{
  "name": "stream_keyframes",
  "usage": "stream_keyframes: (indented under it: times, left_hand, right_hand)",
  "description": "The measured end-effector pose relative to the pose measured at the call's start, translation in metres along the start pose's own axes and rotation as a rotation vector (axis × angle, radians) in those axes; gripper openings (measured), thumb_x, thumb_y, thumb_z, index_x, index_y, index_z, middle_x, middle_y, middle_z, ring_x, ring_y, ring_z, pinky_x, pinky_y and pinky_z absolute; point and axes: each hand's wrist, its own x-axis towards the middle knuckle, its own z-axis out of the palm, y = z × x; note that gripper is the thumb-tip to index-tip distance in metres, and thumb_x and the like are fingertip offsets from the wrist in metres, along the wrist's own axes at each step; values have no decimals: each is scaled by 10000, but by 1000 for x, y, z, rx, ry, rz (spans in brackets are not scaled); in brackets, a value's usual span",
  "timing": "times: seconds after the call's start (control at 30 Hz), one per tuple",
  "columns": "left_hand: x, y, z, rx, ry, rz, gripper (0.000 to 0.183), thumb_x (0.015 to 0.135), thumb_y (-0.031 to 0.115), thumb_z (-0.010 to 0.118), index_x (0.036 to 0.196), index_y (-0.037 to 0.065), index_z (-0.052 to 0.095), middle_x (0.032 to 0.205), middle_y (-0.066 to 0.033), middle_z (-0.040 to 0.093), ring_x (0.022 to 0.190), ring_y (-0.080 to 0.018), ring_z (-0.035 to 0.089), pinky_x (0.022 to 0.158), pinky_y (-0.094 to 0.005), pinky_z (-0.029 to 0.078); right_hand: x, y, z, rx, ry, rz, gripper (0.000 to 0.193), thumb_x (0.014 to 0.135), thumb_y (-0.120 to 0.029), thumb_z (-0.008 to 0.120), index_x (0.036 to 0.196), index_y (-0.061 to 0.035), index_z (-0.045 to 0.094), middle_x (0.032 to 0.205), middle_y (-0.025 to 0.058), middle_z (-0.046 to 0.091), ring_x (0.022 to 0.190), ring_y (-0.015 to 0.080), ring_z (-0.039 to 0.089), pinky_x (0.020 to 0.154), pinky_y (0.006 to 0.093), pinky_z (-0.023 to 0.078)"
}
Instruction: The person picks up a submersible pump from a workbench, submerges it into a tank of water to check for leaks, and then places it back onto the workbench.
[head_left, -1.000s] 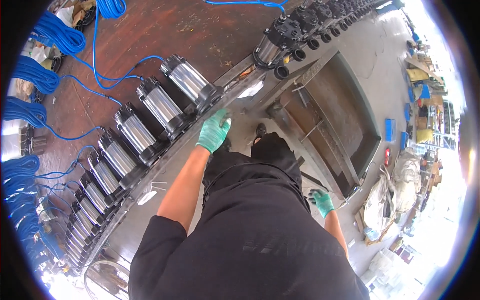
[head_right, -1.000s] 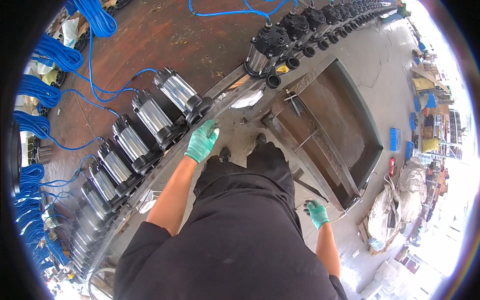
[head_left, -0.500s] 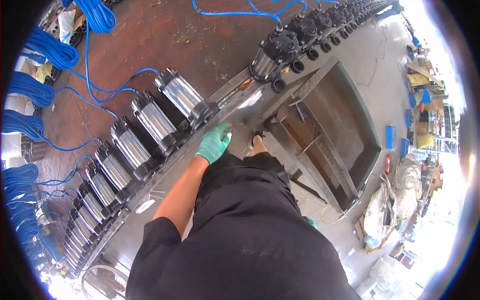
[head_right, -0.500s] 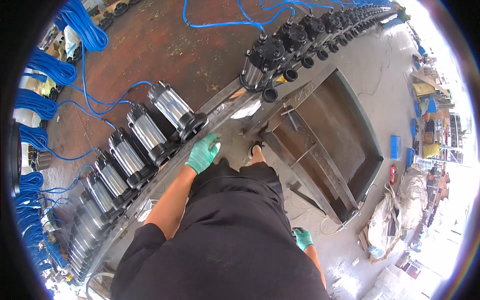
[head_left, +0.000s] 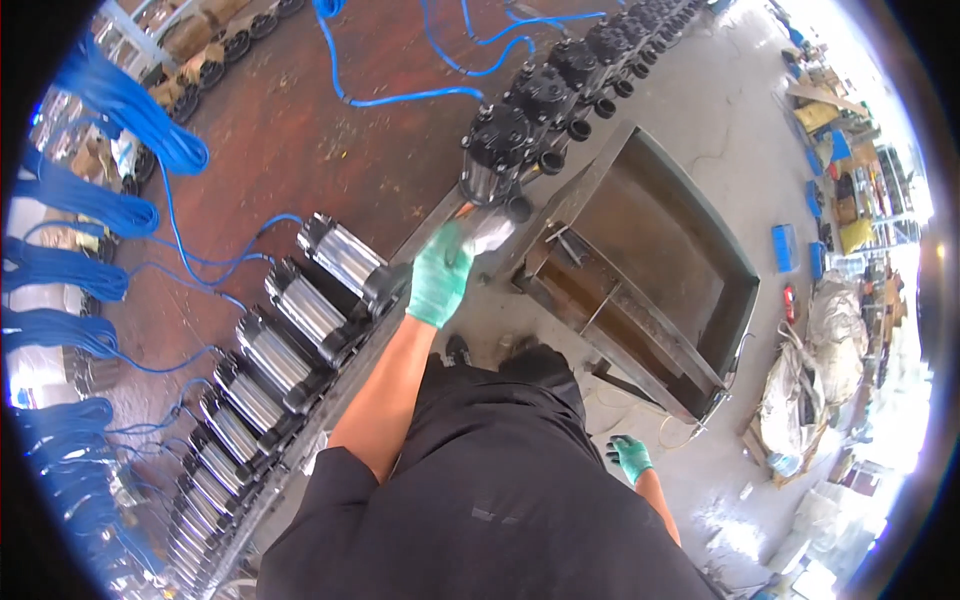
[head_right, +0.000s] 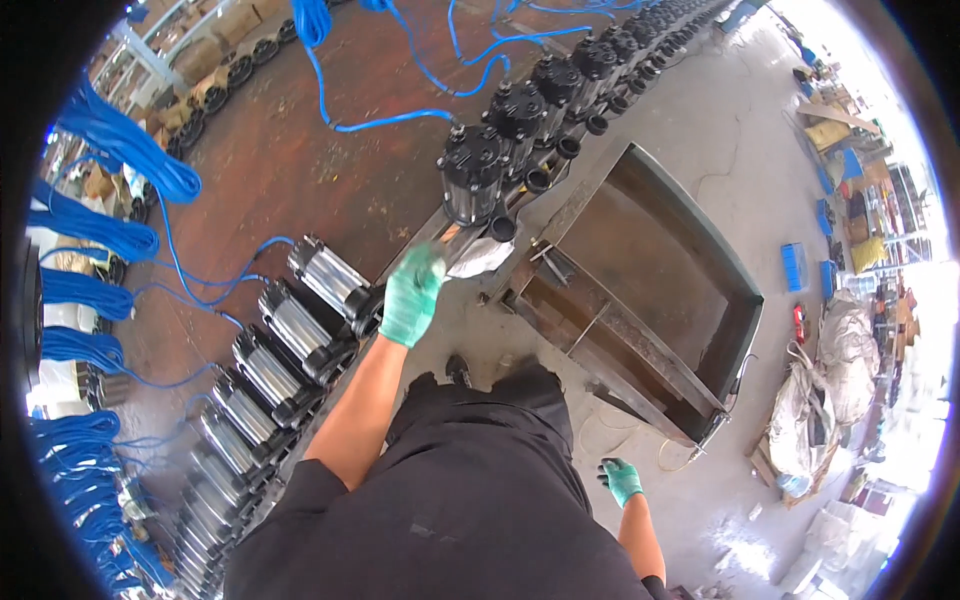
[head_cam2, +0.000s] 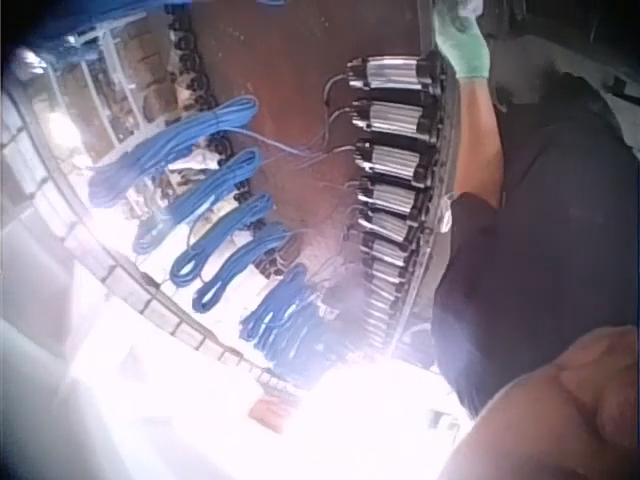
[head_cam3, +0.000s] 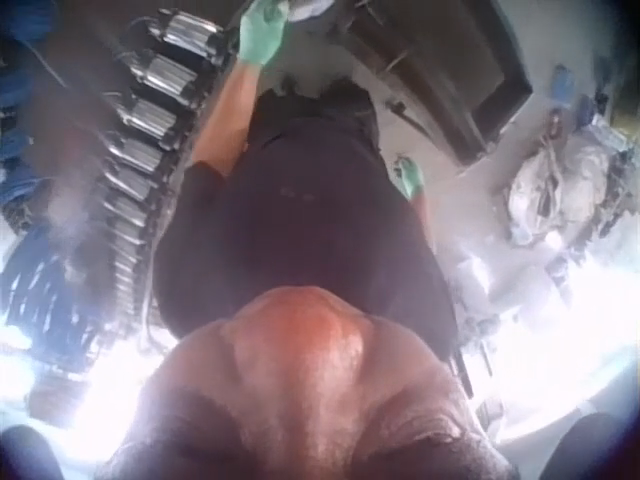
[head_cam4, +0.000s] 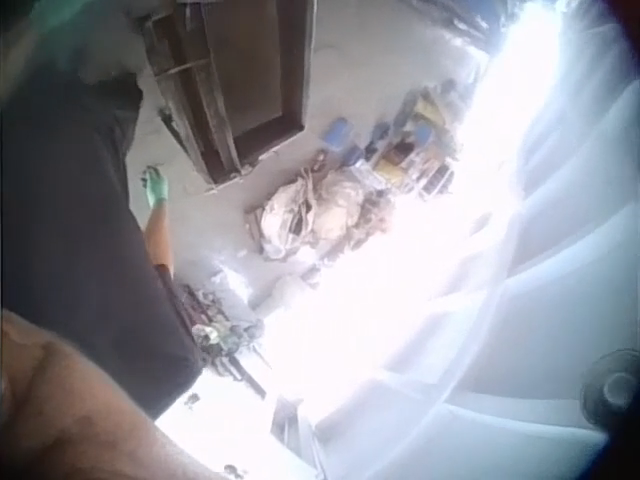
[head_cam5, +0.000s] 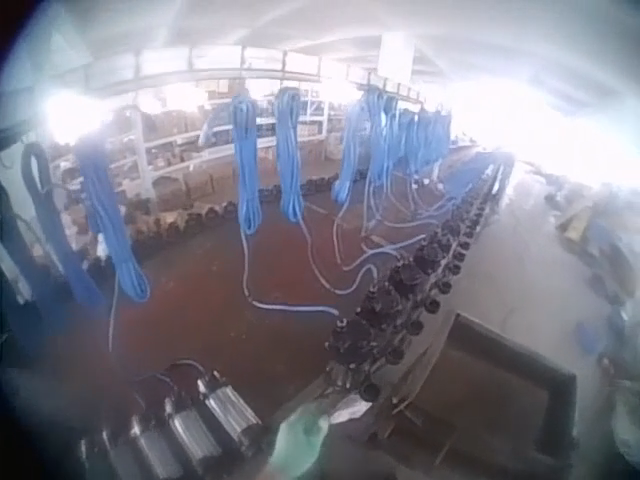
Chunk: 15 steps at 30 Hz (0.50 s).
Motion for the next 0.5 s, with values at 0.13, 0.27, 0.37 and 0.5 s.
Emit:
stream_keyframes:
  times: [0.13,0.27,0.37,0.5]
  left_hand:
    - [83,96,17,-184,194,92,441,999,314,635,1305,-2,597,1166,-153,678,1046,-204,637,934,-348,512]
    - [188,73,25,-448,-8,-102,502,1018,473,563,1167,12,693,1106,-93,726,1011,-186,655,965,-334,467]
    - [198,85,40,-538,-113,-118,492,1038,455,519,953,31,753,928,-78,749,912,-186,662,890,-344,497]
    - [151,101,58,-497,-76,14,485,1053,415,518,851,9,692,695,-10,561,668,-115,481,673,-308,396]
  right_hand:
    - [-5,15,1,128,53,4,259,1006,-214,567,1177,-43,659,1014,97,732,789,194,698,663,314,529]
    - [-13,52,9,240,78,-23,270,1004,-191,550,1186,-21,653,1011,104,735,754,197,699,652,315,535]
    - [-28,84,17,341,106,105,255,1005,-168,542,1173,-17,661,999,111,734,763,203,705,639,316,544]
    - [-39,101,24,384,132,108,224,1004,-130,541,1150,-22,674,957,90,722,746,188,689,624,297,539]
